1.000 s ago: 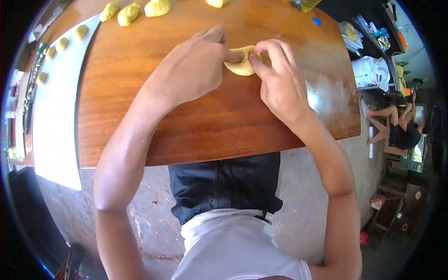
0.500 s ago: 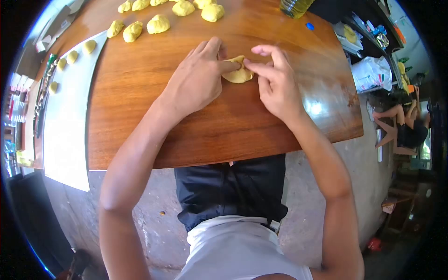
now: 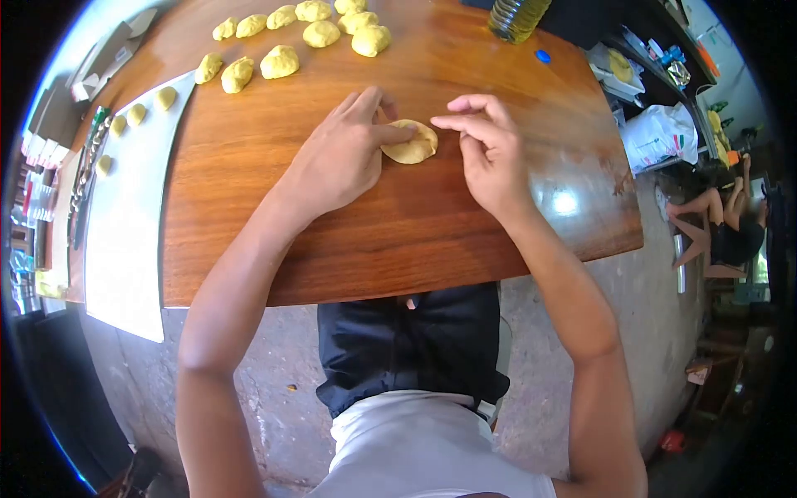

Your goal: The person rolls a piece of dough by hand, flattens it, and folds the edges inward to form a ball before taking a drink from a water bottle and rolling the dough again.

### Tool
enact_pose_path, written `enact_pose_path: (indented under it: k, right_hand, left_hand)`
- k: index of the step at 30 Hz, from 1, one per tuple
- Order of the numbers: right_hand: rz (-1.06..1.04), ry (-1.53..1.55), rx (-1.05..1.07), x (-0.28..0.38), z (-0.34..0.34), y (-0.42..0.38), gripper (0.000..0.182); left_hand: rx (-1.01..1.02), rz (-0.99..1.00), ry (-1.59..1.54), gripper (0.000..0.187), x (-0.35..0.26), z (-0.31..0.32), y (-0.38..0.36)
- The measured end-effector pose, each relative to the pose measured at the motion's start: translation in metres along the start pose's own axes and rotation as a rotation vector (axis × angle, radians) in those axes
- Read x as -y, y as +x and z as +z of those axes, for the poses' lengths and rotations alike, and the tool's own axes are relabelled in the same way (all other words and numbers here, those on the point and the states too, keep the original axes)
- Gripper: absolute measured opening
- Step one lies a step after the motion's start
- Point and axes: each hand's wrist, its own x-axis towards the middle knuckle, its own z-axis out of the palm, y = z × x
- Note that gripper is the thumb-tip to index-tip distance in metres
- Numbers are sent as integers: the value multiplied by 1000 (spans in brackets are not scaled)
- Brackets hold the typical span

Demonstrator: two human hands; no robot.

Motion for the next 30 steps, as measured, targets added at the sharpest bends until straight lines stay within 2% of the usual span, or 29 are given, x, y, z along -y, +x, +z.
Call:
enact_pose_path:
  k: [2, 4, 8, 11, 13, 17, 22, 24, 27, 30]
  right_hand:
    - [39, 11, -55, -3, 1, 0, 40]
    - [-32, -119, -26, -4, 3, 0, 36]
    - [-73, -151, 18, 10, 4, -2, 34]
    - [-95, -117, 100, 15, 4, -2, 38]
    - [-121, -98, 135, 16, 4, -1, 41]
    - [-197, -239, 205, 20, 0, 4, 47]
    - [-227, -397, 200, 24, 1, 3, 49]
    - [-113, -173, 202, 18, -1, 2, 47]
    - [-32, -4, 148, 8, -4, 0, 45]
    - [-34, -39, 133, 10, 0, 0, 44]
  left_hand:
    - [19, -4, 27, 54, -2, -3, 1]
    - [15, -2, 58, 53, -2, -7, 2]
    - [24, -50, 15, 52, 0, -4, 3]
    - [15, -70, -74, 50, 4, -4, -2]
    - [-9, 1, -95, 47, 6, -9, 0]
    - [-47, -34, -122, 44, 2, -23, 5]
    - [-44, 31, -60, 42, 1, -17, 2]
    - [-26, -10, -48, 43, -5, -14, -1]
    - [5, -52, -21, 46, -4, -8, 0]
    - [12, -36, -43, 47, 0, -4, -1]
